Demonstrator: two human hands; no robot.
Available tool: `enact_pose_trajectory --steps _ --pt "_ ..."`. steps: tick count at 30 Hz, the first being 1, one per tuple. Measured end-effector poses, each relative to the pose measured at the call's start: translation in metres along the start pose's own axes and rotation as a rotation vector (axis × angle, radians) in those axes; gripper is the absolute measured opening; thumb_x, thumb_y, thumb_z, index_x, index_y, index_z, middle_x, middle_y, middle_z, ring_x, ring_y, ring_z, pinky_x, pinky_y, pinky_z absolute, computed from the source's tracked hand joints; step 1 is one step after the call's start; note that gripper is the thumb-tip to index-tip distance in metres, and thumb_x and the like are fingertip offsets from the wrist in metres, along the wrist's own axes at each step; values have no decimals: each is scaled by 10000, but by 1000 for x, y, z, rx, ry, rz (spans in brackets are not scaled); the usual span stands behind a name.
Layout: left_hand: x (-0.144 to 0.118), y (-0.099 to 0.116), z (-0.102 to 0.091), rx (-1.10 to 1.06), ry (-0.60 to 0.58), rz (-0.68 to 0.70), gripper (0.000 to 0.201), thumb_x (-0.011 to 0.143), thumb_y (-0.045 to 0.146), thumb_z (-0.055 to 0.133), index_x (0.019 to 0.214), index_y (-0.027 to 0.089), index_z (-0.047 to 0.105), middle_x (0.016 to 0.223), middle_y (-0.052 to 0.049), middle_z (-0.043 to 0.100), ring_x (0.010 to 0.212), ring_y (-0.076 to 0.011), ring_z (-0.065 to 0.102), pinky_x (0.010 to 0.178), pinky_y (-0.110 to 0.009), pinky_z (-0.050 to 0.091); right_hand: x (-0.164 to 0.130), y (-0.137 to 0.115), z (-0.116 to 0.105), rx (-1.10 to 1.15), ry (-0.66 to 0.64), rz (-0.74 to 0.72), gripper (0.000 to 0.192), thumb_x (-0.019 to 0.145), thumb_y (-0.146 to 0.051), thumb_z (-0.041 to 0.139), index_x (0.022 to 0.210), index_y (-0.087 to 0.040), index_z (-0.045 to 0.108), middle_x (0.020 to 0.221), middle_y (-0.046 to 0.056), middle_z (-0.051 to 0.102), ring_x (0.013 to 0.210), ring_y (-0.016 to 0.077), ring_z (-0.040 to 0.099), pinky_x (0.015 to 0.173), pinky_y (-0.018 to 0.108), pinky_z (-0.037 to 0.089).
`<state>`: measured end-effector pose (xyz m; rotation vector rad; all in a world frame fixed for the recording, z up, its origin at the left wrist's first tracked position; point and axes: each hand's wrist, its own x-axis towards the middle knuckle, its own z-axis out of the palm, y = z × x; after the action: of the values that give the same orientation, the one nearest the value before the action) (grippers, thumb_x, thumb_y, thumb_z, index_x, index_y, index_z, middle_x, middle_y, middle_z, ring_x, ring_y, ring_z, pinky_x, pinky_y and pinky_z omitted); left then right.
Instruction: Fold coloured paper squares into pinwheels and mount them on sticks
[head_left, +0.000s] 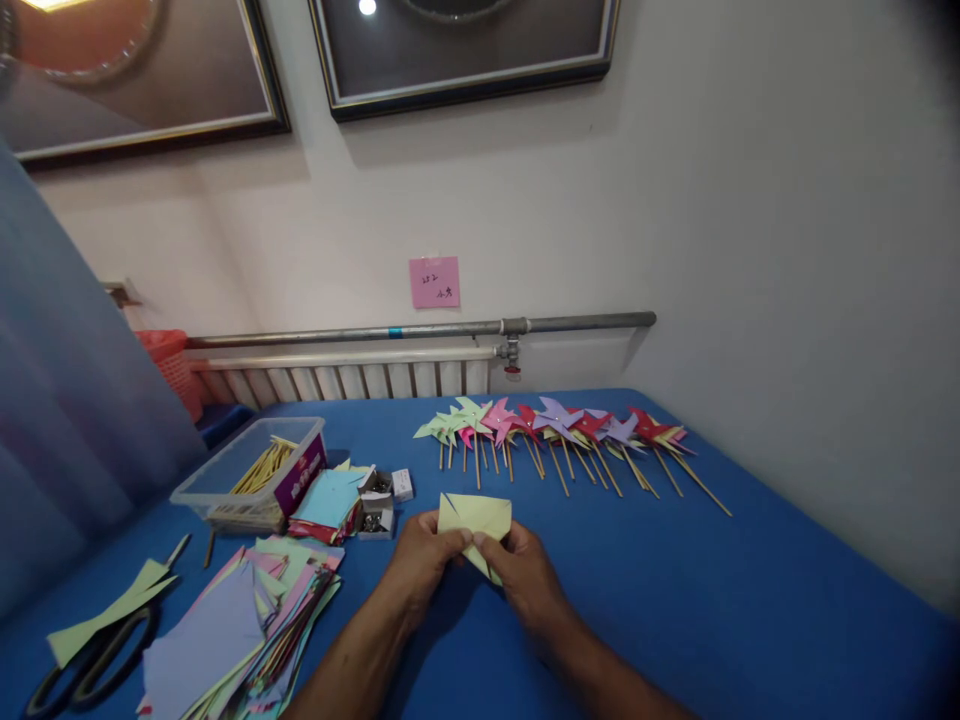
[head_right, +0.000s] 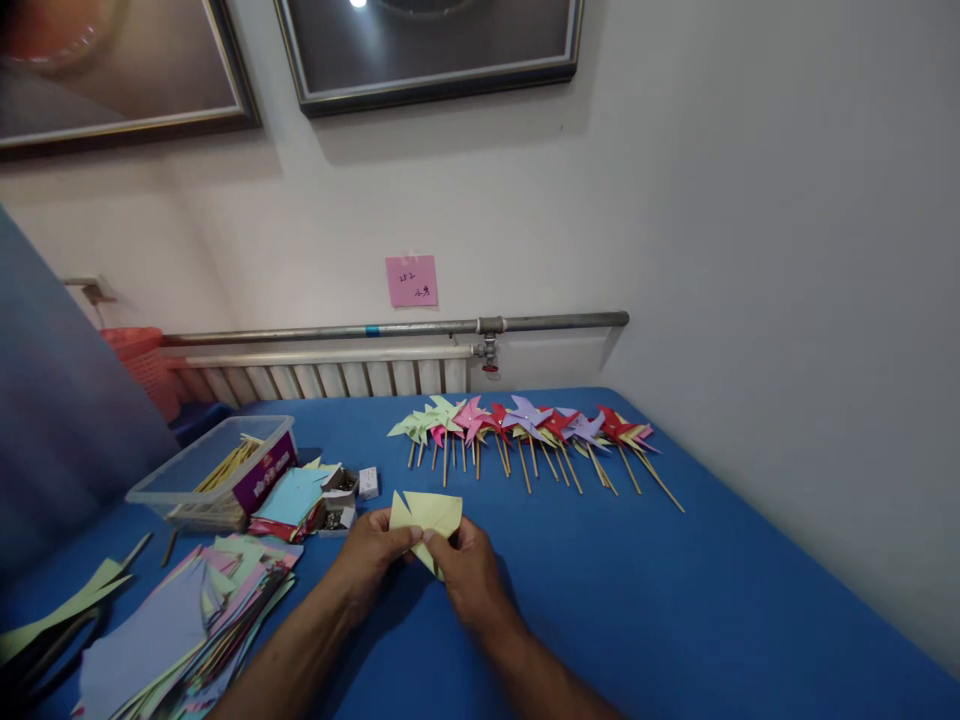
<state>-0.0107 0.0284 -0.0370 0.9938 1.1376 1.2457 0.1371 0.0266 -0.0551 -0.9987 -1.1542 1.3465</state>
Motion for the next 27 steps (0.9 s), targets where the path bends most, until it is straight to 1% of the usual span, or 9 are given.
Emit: enact_pose_trajectory --steps 3,5,10,13,17,21,24,27 --pt "-2 0 0 2 -16 25 313 562 349 866 751 104 826 654 -69 735 539 -113 501 532 -234 362 -1 -1 1 45 -7 34 464 709 -481 859 1051 -168 845 914 79 856 783 269 746 727 350 573" --pt "-3 1 1 -10 -27 36 306 579 353 870 756 107 827 644 -59 723 543 -112 499 538 -232 367 -1 -1 1 63 -1 30 455 705 -476 870 1041 -171 844 936 80 858 790 268 748 733 350 570" --pt "-5 3 1 -24 -35 34 316 585 353 867 776 103 837 645 -60 724 552 -119 515 544 -233 383 -4 -3 2 106 -16 46 487 720 -492 878 1079 -166 833 863 64 837 773 257 739 725 338 567" --pt "-4 3 2 -21 -26 30 324 577 375 872 754 107 828 642 -62 724 542 -117 513 538 -236 382 -5 -5 2 107 -14 47 479 733 -499 873 1066 -157 831 869 67 836 753 244 731 716 328 561" --pt "-4 5 4 -9 -11 23 329 549 375 867 732 108 809 624 -56 716 526 -114 497 528 -238 370 -3 -2 1 86 4 56 480 722 -481 886 1075 -162 829 934 82 851 805 267 758 737 340 574" --pt "-7 13 4 28 51 64 299 573 371 854 745 139 778 645 -26 716 556 -127 533 570 -244 410 1 3 -1 35 48 42 448 732 -479 852 1065 -180 834 971 92 861 865 302 778 768 372 593" --pt "-10 19 2 126 139 129 246 631 381 833 664 183 690 584 26 628 540 -117 485 547 -238 373 3 5 -2 -14 75 38 415 732 -474 828 1029 -184 842 941 94 862 870 314 779 782 388 598" --pt "-12 21 1 195 193 202 246 685 398 796 652 209 642 573 50 558 544 -119 455 542 -239 355 3 4 -2 1 63 31 422 732 -470 830 1046 -189 843 960 98 863 912 326 786 820 402 609"
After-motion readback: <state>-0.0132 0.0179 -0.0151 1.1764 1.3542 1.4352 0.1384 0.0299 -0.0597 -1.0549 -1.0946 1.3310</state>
